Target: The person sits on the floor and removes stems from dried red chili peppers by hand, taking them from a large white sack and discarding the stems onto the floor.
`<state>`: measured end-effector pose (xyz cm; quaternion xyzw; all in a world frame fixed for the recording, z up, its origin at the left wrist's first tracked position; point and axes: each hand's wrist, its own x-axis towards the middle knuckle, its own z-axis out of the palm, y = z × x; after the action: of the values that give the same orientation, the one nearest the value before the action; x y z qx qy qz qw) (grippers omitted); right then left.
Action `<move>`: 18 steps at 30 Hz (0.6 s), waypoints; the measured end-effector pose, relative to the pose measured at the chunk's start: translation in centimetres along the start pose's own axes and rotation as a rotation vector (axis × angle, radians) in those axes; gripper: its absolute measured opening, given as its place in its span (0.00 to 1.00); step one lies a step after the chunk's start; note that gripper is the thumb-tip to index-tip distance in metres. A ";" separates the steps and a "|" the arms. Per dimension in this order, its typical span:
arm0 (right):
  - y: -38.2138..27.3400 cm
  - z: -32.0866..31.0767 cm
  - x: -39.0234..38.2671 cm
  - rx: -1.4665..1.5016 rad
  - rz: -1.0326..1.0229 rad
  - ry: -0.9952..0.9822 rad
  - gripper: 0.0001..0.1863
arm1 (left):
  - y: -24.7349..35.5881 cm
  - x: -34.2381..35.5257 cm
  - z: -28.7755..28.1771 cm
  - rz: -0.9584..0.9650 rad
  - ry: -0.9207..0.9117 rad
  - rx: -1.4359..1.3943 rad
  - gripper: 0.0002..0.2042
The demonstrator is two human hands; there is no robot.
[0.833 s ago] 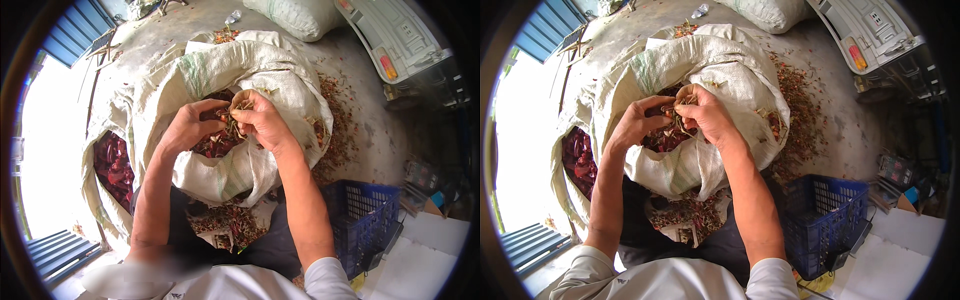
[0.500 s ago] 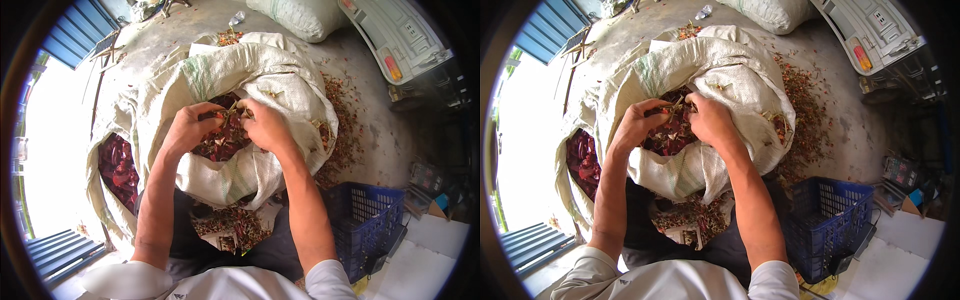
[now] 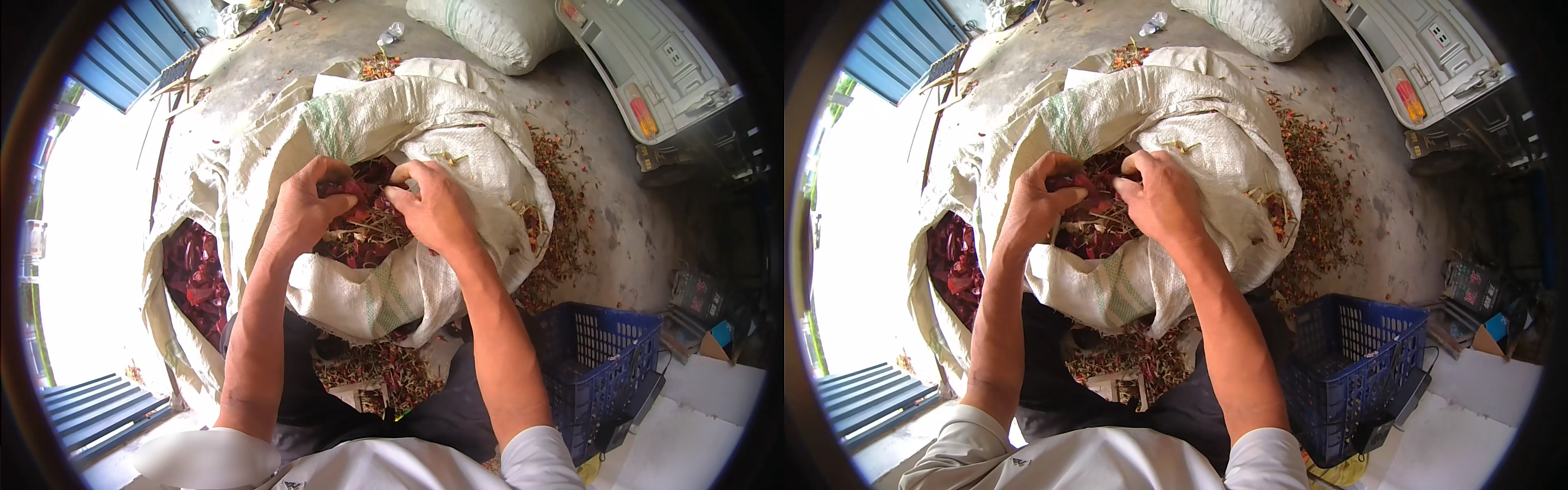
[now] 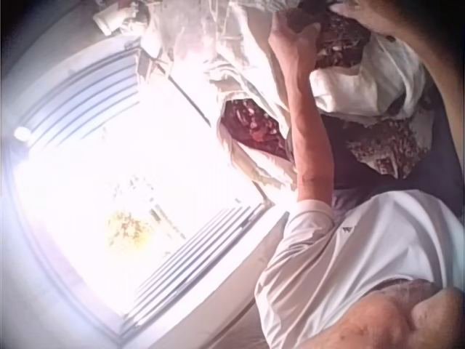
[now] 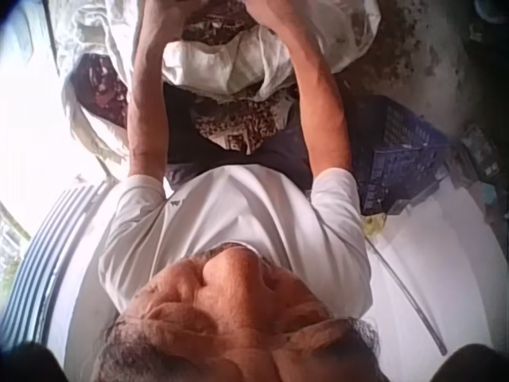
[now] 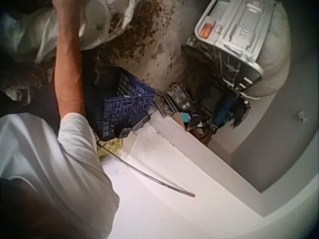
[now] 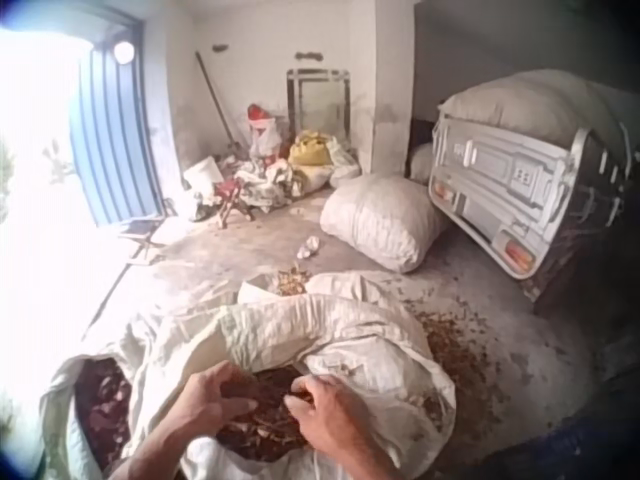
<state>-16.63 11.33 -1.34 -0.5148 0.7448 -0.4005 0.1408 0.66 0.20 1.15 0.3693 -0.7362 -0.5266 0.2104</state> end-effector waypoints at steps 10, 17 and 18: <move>-1.5 1.2 -0.2 0.504 0.157 -0.224 0.16 | 1.0 -0.2 0.6 -0.081 -0.045 -0.387 0.14; -0.3 1.8 0.0 0.192 0.040 -0.206 0.08 | 0.5 0.0 0.9 -0.110 0.005 -0.318 0.12; 0.5 2.5 0.1 -0.054 -0.060 -0.128 0.07 | 0.4 0.0 0.5 -0.112 0.028 -0.316 0.12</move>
<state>-15.46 10.24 -3.30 -0.5652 0.7290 -0.3505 0.1622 0.18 0.58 1.34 0.3793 -0.6196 -0.6415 0.2466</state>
